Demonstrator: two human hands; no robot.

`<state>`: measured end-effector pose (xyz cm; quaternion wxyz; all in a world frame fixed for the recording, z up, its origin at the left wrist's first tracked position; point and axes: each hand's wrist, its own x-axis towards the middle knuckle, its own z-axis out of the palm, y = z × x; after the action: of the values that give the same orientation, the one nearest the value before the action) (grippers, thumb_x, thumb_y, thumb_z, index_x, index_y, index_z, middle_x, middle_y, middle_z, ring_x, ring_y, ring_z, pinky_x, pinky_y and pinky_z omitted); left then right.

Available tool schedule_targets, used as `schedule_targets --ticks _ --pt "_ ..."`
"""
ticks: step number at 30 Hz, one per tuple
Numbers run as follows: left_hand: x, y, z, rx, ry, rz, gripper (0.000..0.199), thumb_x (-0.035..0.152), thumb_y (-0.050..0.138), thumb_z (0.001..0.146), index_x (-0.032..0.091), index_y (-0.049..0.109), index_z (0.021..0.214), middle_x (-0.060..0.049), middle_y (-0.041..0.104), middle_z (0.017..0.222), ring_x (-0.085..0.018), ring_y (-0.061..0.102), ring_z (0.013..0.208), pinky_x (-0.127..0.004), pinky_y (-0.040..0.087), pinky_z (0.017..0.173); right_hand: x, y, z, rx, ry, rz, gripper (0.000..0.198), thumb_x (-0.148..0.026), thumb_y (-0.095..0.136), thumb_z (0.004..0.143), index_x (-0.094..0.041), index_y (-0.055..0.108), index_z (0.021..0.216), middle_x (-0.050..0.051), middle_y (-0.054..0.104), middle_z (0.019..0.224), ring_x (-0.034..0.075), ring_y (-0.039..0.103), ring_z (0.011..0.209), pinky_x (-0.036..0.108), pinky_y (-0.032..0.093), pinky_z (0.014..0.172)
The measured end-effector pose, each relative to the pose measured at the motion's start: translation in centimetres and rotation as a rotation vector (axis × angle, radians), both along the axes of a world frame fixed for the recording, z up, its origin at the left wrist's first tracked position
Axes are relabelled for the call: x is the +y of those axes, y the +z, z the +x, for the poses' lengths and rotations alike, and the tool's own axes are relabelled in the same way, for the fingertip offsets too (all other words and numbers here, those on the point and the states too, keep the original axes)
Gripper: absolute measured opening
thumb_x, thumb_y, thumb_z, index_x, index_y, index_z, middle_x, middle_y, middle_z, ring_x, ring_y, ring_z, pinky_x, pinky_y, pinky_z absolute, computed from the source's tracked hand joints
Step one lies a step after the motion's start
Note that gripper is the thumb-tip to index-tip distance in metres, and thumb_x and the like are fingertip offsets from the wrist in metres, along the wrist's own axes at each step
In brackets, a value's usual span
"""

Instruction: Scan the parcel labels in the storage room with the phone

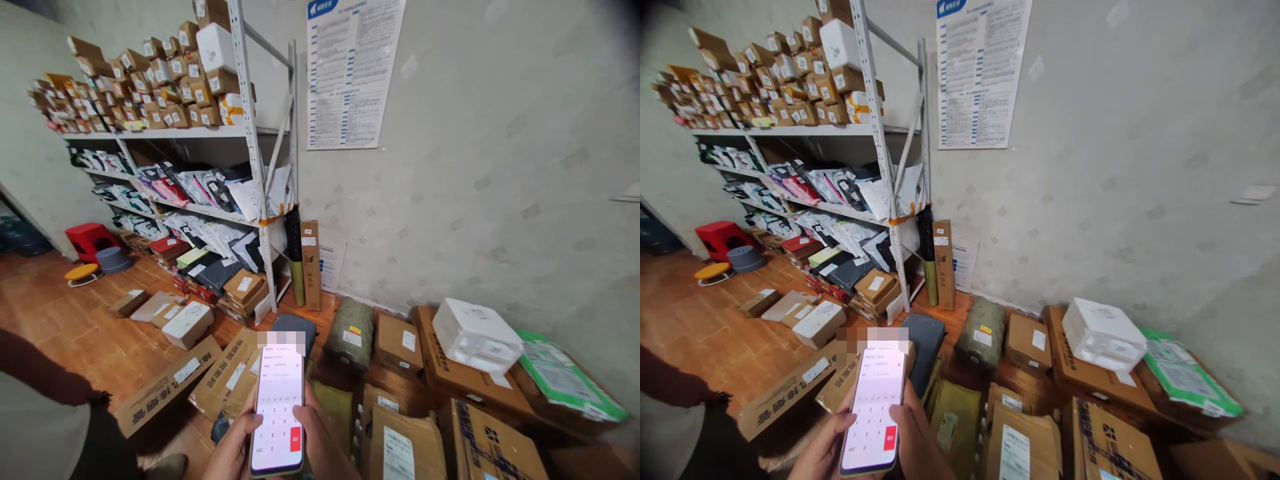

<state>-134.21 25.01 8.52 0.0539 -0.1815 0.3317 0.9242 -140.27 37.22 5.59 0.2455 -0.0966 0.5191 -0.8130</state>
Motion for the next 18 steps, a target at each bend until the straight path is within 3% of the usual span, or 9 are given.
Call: schedule_targets --ticks 9,14,18 --pt "-0.3 -0.5 -0.4 0.022 0.012 -0.057 0.081 0.029 0.065 0.072 0.026 0.029 0.144 -0.008 0.065 0.120 -0.034 0.061 0.105 -0.043 0.050 0.087 0.1 0.5 -0.2 -0.008 -0.002 0.015 0.048 -0.036 0.054 0.074 -0.018 0.058 0.118 0.009 0.069 0.104 0.027 0.061 0.093 0.038 0.050 0.079" --pt "0.1 -0.2 -0.5 0.000 0.036 -0.076 0.085 0.029 0.067 0.073 0.028 0.024 0.146 -0.010 0.066 0.118 -0.034 0.063 0.101 -0.042 0.054 0.078 0.2 1.0 -0.1 0.006 0.132 -0.095 0.060 -0.037 0.059 0.072 -0.018 0.048 0.128 0.008 0.068 0.101 0.024 0.062 0.081 0.037 0.049 0.074" --pt "0.3 0.0 -0.1 -0.017 0.014 -0.092 0.088 0.025 0.061 0.075 0.029 0.012 0.148 -0.011 0.064 0.118 -0.032 0.064 0.096 -0.040 0.057 0.068 0.2 1.3 0.1 0.049 0.086 0.032 0.062 -0.045 0.063 0.075 -0.020 0.044 0.129 0.006 0.066 0.100 0.016 0.054 0.062 0.032 0.045 0.065"
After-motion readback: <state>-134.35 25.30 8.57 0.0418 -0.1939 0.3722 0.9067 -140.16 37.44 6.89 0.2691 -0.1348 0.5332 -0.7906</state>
